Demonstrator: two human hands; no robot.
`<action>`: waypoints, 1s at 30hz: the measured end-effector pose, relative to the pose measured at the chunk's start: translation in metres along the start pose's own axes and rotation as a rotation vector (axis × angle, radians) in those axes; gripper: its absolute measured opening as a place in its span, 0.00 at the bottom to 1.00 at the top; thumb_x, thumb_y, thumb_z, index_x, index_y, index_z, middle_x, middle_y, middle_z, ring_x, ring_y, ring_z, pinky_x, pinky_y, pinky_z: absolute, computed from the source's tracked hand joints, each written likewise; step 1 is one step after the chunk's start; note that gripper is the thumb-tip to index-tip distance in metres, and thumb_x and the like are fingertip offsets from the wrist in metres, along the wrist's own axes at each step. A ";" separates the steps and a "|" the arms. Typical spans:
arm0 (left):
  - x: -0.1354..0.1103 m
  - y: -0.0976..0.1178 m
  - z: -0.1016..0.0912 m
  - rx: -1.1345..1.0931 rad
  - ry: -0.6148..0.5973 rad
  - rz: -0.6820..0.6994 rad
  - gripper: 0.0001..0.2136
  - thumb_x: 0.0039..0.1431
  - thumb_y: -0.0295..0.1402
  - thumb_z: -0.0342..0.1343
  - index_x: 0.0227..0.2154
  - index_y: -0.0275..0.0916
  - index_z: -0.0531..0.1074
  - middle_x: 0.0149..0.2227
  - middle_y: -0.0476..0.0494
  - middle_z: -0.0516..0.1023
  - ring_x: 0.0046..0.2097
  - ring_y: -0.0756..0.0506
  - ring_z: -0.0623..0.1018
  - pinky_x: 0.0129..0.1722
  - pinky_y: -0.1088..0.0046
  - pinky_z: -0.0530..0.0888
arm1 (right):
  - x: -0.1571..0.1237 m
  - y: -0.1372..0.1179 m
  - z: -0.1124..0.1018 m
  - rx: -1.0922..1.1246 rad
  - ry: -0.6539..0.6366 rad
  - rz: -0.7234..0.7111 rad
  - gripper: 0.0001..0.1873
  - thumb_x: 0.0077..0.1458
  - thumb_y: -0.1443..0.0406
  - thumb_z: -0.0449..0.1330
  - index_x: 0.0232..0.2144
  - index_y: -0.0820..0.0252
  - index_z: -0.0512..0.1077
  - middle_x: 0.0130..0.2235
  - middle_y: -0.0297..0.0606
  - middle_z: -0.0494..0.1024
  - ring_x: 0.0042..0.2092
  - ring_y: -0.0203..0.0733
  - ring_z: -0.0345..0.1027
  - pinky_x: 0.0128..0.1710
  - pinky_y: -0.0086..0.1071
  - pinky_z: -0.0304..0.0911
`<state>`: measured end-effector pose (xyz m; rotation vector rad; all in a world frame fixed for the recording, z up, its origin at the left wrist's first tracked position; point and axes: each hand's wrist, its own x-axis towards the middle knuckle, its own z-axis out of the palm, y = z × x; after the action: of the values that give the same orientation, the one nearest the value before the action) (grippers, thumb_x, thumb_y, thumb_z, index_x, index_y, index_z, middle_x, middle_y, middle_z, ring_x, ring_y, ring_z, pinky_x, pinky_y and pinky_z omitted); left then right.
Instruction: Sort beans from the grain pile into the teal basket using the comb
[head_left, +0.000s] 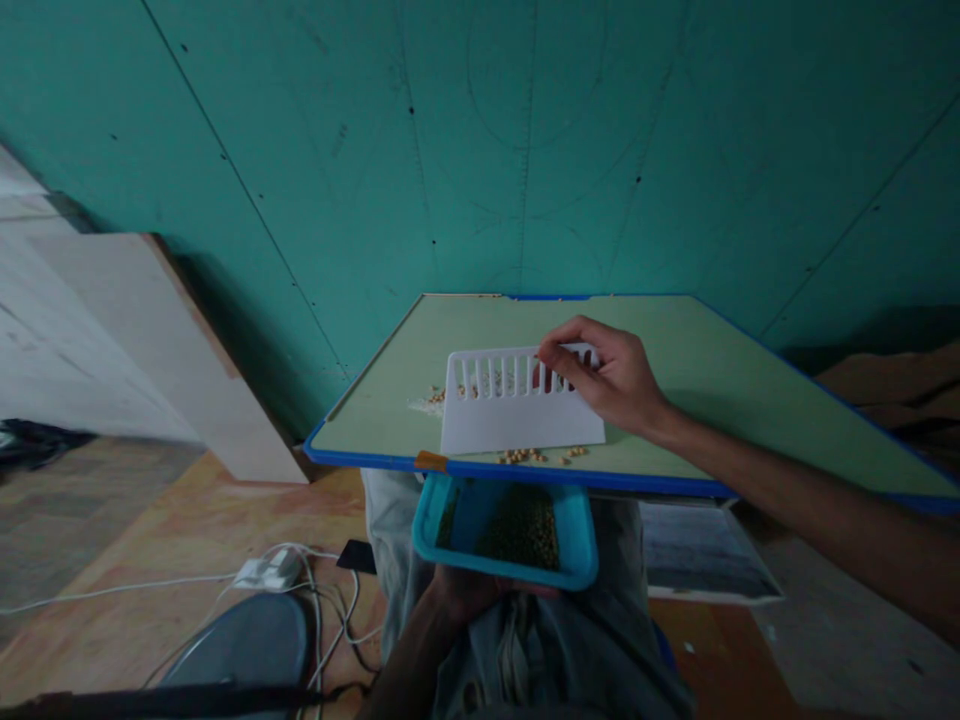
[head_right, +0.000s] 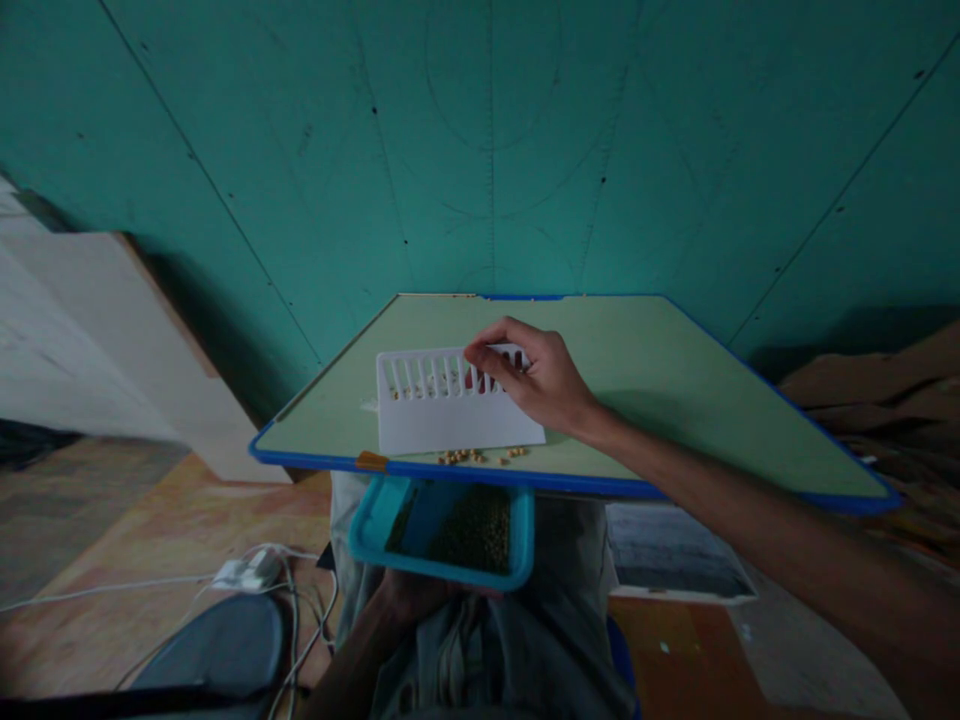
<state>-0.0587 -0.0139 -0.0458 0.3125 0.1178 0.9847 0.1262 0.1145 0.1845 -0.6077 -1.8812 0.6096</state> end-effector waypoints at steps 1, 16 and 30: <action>0.001 -0.001 0.004 0.009 -0.009 -0.017 0.21 0.64 0.45 0.42 0.54 0.47 0.71 0.58 0.41 0.73 0.60 0.33 0.69 0.57 0.37 0.61 | 0.000 0.000 0.000 0.003 -0.003 0.003 0.08 0.55 0.59 0.63 0.32 0.58 0.74 0.27 0.31 0.78 0.26 0.33 0.70 0.23 0.26 0.61; 0.008 -0.008 0.032 0.010 -0.049 -0.068 0.26 0.64 0.47 0.41 0.58 0.39 0.66 0.60 0.34 0.70 0.63 0.32 0.65 0.61 0.39 0.56 | 0.000 -0.003 0.002 0.016 -0.023 0.004 0.09 0.55 0.59 0.63 0.32 0.59 0.75 0.28 0.32 0.77 0.27 0.32 0.70 0.24 0.25 0.62; 0.009 -0.009 0.024 0.004 -0.044 -0.065 0.26 0.64 0.46 0.40 0.58 0.40 0.65 0.61 0.35 0.68 0.64 0.33 0.63 0.62 0.41 0.54 | 0.000 -0.004 0.003 -0.013 -0.025 0.004 0.11 0.55 0.57 0.62 0.32 0.60 0.74 0.28 0.32 0.77 0.26 0.31 0.68 0.23 0.25 0.60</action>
<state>-0.0410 -0.0164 -0.0260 0.3317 0.0895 0.9129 0.1231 0.1107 0.1859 -0.6148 -1.9092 0.6101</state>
